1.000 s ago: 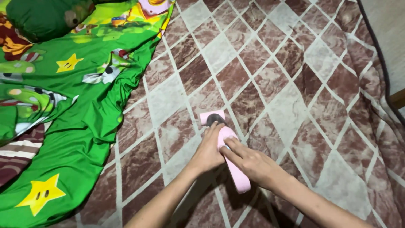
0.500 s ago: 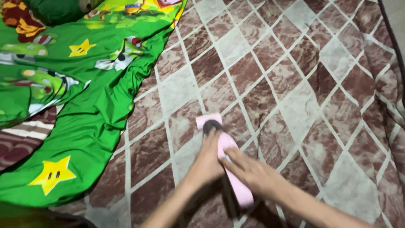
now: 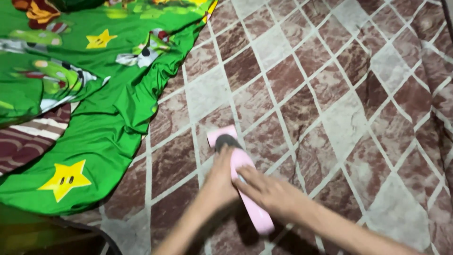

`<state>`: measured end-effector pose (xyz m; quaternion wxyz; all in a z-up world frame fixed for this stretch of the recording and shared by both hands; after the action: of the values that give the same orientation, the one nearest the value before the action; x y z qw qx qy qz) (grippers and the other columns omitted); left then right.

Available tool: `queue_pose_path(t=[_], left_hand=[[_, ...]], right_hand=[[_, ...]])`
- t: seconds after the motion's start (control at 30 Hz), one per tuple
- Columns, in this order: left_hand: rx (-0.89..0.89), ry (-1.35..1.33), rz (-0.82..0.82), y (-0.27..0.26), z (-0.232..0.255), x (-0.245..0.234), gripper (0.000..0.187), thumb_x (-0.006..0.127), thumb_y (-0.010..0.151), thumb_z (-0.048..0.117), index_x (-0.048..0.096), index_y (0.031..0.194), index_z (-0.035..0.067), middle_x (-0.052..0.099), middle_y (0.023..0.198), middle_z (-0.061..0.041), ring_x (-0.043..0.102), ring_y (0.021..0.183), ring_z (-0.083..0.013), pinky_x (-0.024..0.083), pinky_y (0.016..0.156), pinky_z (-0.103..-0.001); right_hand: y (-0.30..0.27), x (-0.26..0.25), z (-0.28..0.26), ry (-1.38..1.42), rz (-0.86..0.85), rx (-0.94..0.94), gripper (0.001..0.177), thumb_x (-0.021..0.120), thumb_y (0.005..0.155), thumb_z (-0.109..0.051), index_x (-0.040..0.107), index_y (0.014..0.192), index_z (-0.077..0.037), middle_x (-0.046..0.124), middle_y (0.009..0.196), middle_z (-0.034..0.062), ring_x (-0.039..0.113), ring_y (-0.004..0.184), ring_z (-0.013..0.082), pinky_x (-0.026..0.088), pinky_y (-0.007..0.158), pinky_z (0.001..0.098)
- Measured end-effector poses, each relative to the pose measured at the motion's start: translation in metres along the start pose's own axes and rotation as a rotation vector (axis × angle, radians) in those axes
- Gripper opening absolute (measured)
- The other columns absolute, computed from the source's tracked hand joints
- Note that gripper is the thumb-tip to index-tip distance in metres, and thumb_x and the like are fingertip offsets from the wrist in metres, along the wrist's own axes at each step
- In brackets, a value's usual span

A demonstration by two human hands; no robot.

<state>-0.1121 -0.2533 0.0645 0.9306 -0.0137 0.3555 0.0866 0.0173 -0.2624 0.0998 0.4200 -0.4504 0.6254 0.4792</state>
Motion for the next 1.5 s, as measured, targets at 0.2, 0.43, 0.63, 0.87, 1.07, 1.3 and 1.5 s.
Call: queue_pose_path(t=[0.2, 0.43, 0.63, 0.87, 1.07, 1.3, 1.5], left_hand=[[0.099, 0.063, 0.062, 0.032, -0.048, -0.025, 0.093, 0.078, 0.071, 0.01, 0.035, 0.152, -0.003, 0.03, 0.159, -0.034, 0.03, 0.149, -0.0482, 0.03, 0.122, -0.049], [-0.019, 0.109, 0.063, -0.026, -0.049, -0.053, 0.094, 0.078, 0.071, 0.009, 0.032, 0.152, -0.002, 0.03, 0.158, -0.034, 0.028, 0.151, -0.0465, 0.024, 0.124, -0.051], [0.029, 0.041, 0.242, 0.016, -0.093, -0.097, 0.091, 0.078, 0.073, 0.011, 0.035, 0.153, -0.003, 0.031, 0.161, -0.032, 0.031, 0.152, -0.0442, 0.03, 0.122, -0.046], [-0.114, 0.144, 0.05, -0.027, -0.038, -0.063, 0.095, 0.082, 0.073, 0.018, 0.031, 0.15, -0.003, 0.03, 0.158, -0.03, 0.033, 0.145, -0.0451, 0.031, 0.119, -0.048], [-0.048, 0.162, 0.028, 0.017, -0.041, -0.045, 0.091, 0.076, 0.075, 0.014, 0.033, 0.153, -0.001, 0.031, 0.162, -0.028, 0.036, 0.143, -0.0472, 0.034, 0.116, -0.052], [0.175, 0.158, 0.01, 0.017, -0.025, -0.011, 0.089, 0.077, 0.077, 0.021, 0.033, 0.151, -0.005, 0.034, 0.158, -0.033, 0.036, 0.148, -0.0461, 0.031, 0.122, -0.049], [-0.014, 0.165, -0.315, 0.01, 0.038, 0.027, 0.098, 0.078, 0.077, 0.023, 0.024, 0.157, 0.004, 0.026, 0.164, -0.027, 0.031, 0.142, -0.052, 0.03, 0.117, -0.053]], right_hand=[[0.059, 0.009, 0.015, -0.001, 0.044, -0.018, 0.058, 0.056, 0.085, -0.001, 0.046, 0.142, 0.002, 0.044, 0.152, 0.0304, 0.046, 0.143, 0.0427, 0.051, 0.103, 0.0479], [0.066, 0.016, -0.033, 0.064, 0.041, -0.137, 0.059, 0.057, 0.09, -0.007, 0.045, 0.146, 0.002, 0.043, 0.154, 0.0309, 0.048, 0.142, 0.0423, 0.05, 0.106, 0.0469], [0.131, 0.025, -0.006, 0.034, 0.119, -0.125, 0.06, 0.056, 0.085, -0.001, 0.047, 0.144, 0.001, 0.046, 0.154, 0.0294, 0.049, 0.143, 0.0413, 0.051, 0.108, 0.0442], [0.071, 0.003, -0.035, 0.029, -0.015, -0.153, 0.067, 0.059, 0.081, -0.002, 0.044, 0.146, 0.006, 0.045, 0.151, 0.0337, 0.048, 0.139, 0.0439, 0.051, 0.104, 0.047], [0.069, 0.015, 0.005, -0.024, 0.004, -0.062, 0.068, 0.056, 0.079, 0.002, 0.046, 0.146, 0.004, 0.045, 0.151, 0.0341, 0.049, 0.139, 0.043, 0.052, 0.103, 0.0452], [0.034, 0.005, 0.0, -0.012, -0.05, 0.043, 0.066, 0.057, 0.081, -0.001, 0.045, 0.145, 0.006, 0.042, 0.15, 0.0364, 0.047, 0.138, 0.0461, 0.052, 0.098, 0.0463], [-0.034, 0.0, -0.005, -0.106, 0.05, 0.106, 0.08, 0.056, 0.065, -0.006, 0.044, 0.143, 0.006, 0.045, 0.146, 0.0339, 0.051, 0.134, 0.0434, 0.053, 0.1, 0.0458]])
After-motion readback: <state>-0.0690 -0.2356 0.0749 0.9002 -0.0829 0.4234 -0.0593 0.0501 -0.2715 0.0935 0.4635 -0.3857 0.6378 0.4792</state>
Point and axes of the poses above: each hand's wrist, its own y-axis towards the middle knuckle, its own x-axis out of the palm, z = x × y, the point moved 9 cm from there along y, towards the middle knuckle
